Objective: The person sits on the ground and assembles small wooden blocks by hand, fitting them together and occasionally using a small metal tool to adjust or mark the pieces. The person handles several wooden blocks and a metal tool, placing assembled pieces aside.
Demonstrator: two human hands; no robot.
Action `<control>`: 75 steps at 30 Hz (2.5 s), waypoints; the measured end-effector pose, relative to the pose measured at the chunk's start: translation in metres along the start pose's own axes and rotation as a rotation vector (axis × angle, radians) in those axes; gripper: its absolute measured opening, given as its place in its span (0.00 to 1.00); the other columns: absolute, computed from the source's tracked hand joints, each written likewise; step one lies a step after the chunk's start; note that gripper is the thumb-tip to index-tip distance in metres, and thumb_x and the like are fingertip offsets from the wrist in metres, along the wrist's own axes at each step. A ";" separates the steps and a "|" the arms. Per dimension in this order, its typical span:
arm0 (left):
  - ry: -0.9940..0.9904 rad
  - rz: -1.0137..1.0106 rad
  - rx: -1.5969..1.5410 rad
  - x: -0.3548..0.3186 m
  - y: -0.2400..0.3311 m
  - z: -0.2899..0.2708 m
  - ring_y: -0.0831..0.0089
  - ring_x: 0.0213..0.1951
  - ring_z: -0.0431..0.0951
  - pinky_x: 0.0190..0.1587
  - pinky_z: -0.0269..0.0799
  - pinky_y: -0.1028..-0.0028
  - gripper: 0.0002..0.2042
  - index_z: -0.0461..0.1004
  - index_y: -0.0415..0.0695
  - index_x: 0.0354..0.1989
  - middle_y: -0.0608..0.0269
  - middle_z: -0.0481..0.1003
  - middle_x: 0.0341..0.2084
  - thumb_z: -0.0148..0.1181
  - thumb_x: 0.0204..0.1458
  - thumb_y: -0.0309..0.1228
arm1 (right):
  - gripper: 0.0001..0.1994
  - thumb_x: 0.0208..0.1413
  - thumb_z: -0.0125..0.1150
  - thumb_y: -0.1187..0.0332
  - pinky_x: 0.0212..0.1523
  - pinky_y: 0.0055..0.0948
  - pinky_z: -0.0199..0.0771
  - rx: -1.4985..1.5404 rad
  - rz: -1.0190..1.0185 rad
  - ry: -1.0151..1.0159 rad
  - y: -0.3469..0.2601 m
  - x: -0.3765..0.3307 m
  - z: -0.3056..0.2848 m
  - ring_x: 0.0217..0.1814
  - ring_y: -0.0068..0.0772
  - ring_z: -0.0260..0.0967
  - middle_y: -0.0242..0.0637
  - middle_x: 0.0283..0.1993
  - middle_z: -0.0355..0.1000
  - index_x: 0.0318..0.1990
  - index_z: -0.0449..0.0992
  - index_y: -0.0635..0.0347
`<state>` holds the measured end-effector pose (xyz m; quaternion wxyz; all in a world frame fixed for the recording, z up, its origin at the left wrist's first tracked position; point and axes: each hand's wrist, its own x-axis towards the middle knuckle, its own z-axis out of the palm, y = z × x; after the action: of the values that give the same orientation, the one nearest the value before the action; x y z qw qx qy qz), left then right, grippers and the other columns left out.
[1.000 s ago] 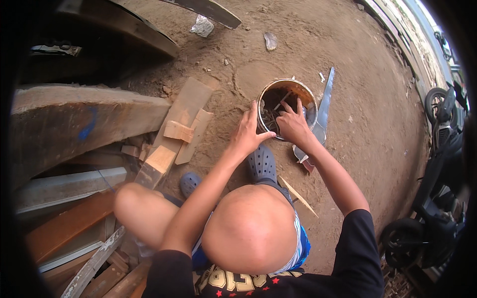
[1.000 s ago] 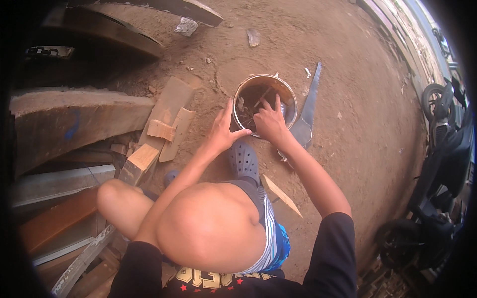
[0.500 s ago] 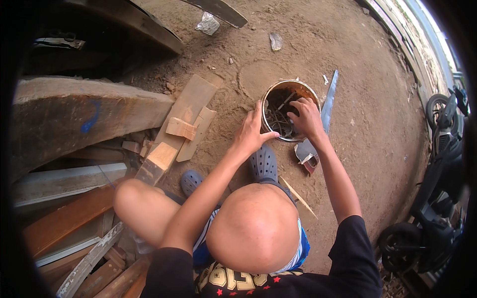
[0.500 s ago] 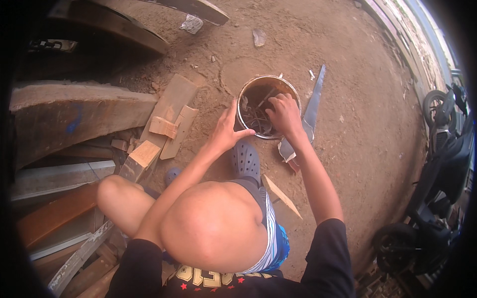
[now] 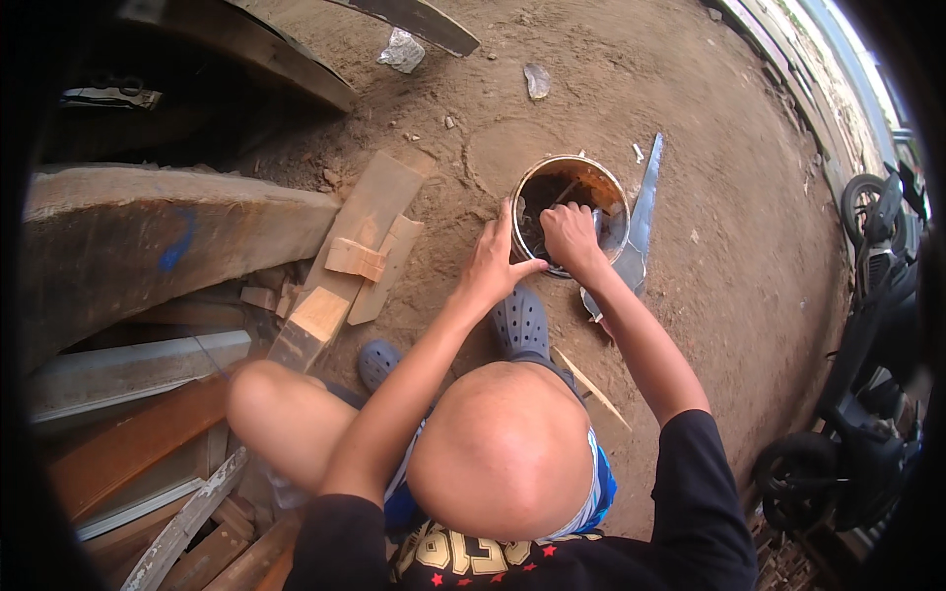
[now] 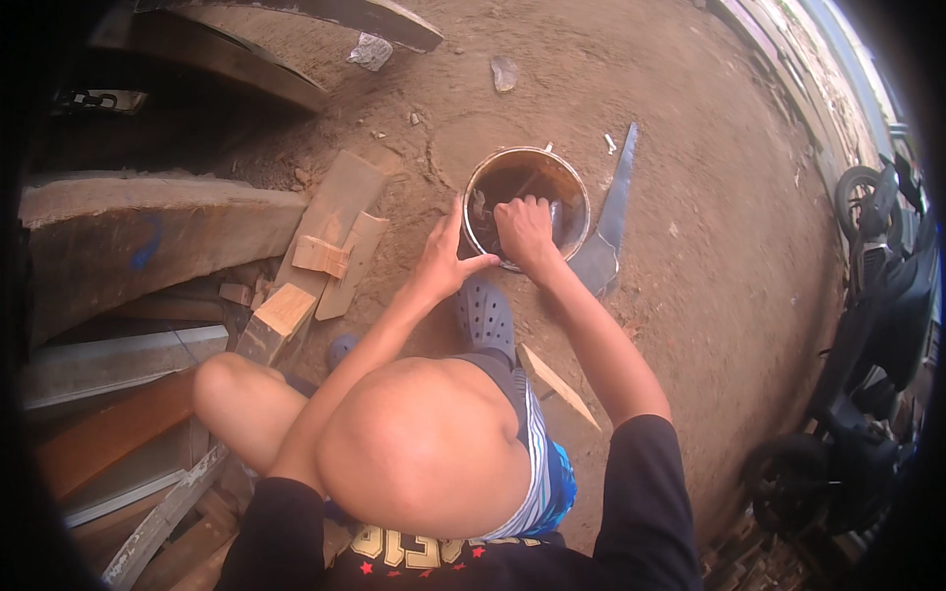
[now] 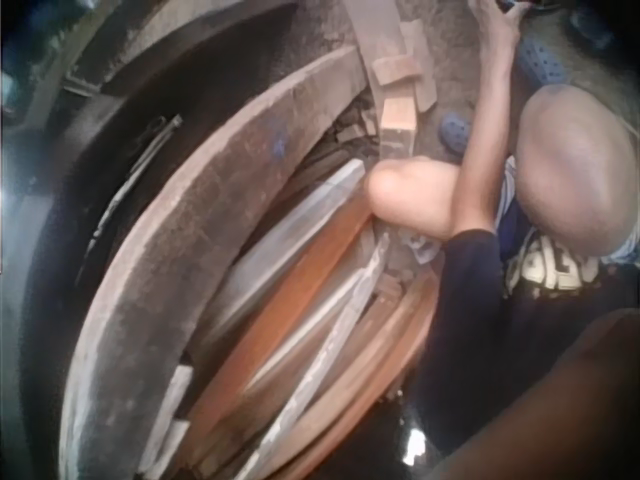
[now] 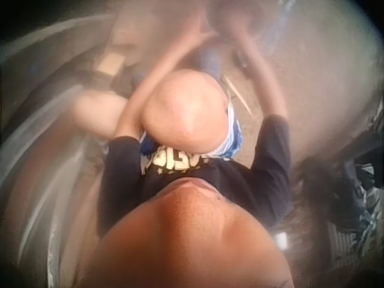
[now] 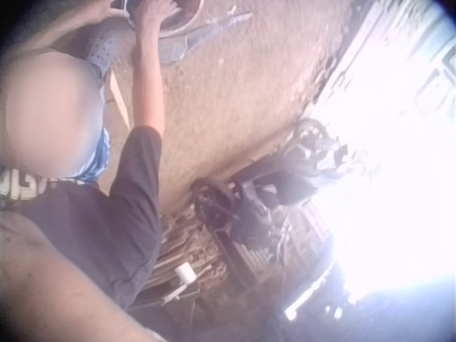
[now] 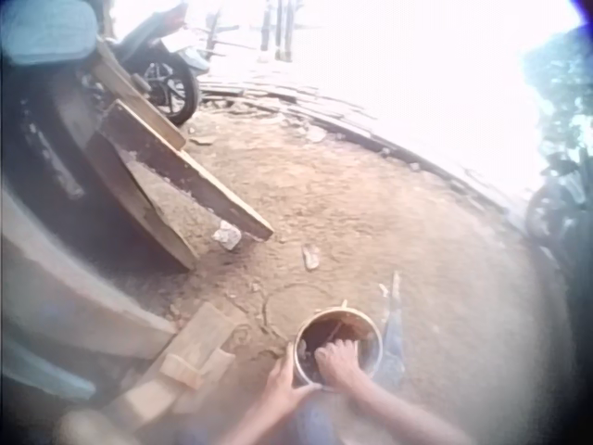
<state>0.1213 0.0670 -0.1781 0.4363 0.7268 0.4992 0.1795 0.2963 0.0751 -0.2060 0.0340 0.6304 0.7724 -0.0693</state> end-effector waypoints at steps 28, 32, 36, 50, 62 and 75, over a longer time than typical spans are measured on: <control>-0.032 -0.015 -0.015 0.002 0.005 -0.005 0.43 0.61 0.64 0.62 0.61 0.58 0.53 0.44 0.29 0.68 0.30 0.62 0.58 0.74 0.40 0.42 | 0.07 0.44 0.60 0.66 0.50 0.51 0.65 0.102 0.095 0.056 -0.013 0.015 -0.006 0.43 0.49 0.71 0.43 0.28 0.77 0.26 0.81 0.59; -0.044 -0.018 -0.017 0.003 0.003 -0.003 0.43 0.63 0.62 0.64 0.60 0.58 0.54 0.44 0.29 0.68 0.29 0.60 0.60 0.74 0.40 0.43 | 0.08 0.47 0.57 0.66 0.53 0.55 0.59 0.080 0.083 0.097 -0.018 0.018 0.012 0.45 0.47 0.69 0.42 0.28 0.76 0.26 0.81 0.56; -0.047 -0.020 -0.018 0.003 0.002 -0.004 0.43 0.63 0.62 0.64 0.60 0.58 0.54 0.43 0.29 0.68 0.30 0.60 0.60 0.75 0.40 0.42 | 0.07 0.47 0.57 0.67 0.52 0.55 0.59 0.153 0.127 0.114 -0.019 0.018 0.013 0.44 0.46 0.71 0.43 0.30 0.77 0.26 0.81 0.57; -0.041 -0.029 0.001 0.002 0.001 0.000 0.43 0.60 0.66 0.60 0.65 0.59 0.56 0.40 0.34 0.70 0.33 0.62 0.59 0.74 0.40 0.45 | 0.13 0.53 0.60 0.67 0.44 0.40 0.74 0.825 0.555 0.102 0.057 -0.033 -0.073 0.42 0.50 0.77 0.55 0.37 0.77 0.39 0.77 0.70; -0.089 -0.069 -0.053 0.003 0.004 -0.005 0.45 0.63 0.63 0.63 0.61 0.58 0.55 0.42 0.30 0.69 0.32 0.61 0.60 0.74 0.40 0.45 | 0.08 0.46 0.60 0.69 0.42 0.45 0.75 0.692 0.202 0.135 0.005 -0.006 -0.069 0.39 0.52 0.75 0.51 0.32 0.76 0.33 0.81 0.63; -0.052 -0.035 -0.048 0.002 0.000 -0.002 0.46 0.63 0.62 0.63 0.60 0.60 0.54 0.43 0.30 0.69 0.32 0.60 0.61 0.75 0.40 0.40 | 0.04 0.45 0.57 0.74 0.32 0.44 0.76 0.352 0.047 -0.041 -0.010 0.012 -0.010 0.33 0.55 0.75 0.55 0.27 0.73 0.25 0.75 0.67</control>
<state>0.1210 0.0701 -0.1774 0.4693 0.7119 0.4958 0.1648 0.2848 0.0865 -0.1968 -0.0594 0.6429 0.7325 -0.2157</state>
